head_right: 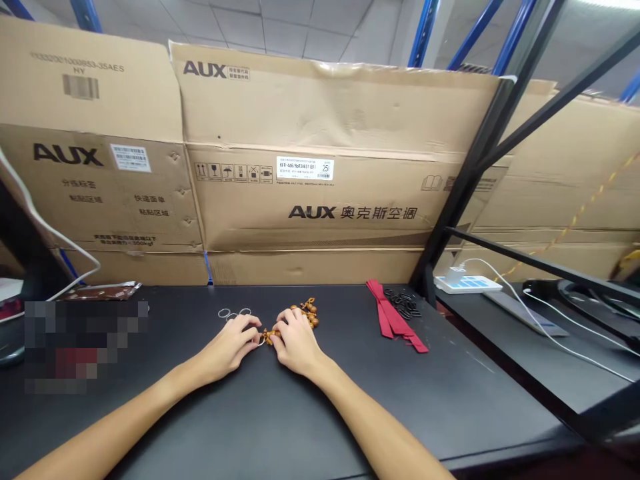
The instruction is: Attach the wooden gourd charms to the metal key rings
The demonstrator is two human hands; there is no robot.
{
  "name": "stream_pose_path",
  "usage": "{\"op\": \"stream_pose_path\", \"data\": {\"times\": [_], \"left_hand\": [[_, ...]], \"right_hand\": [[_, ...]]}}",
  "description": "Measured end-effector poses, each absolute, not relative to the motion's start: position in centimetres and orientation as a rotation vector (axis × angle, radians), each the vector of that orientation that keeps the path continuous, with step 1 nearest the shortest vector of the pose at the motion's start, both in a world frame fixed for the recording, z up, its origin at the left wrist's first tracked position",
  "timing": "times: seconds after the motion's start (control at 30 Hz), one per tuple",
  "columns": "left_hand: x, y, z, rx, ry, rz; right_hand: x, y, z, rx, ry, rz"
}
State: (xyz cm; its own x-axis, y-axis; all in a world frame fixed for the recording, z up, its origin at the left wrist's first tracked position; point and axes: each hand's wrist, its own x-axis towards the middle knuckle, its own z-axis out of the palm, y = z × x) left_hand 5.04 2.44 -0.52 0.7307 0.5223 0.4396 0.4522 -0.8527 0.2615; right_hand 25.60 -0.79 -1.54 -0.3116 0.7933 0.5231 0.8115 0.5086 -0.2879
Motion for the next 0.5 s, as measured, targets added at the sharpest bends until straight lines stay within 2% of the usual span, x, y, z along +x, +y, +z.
{"op": "stream_pose_path", "data": {"times": [0.23, 0.5], "left_hand": [[4.97, 2.41, -0.76, 2.793, 0.844, 0.773], [5.02, 2.82, -0.73, 2.742, 0.803, 0.748]], "right_hand": [[25.19, -1.09, -1.59, -1.208, -2.165, 0.079], [25.25, -0.67, -1.64, -1.363, -2.124, -0.072]]}}
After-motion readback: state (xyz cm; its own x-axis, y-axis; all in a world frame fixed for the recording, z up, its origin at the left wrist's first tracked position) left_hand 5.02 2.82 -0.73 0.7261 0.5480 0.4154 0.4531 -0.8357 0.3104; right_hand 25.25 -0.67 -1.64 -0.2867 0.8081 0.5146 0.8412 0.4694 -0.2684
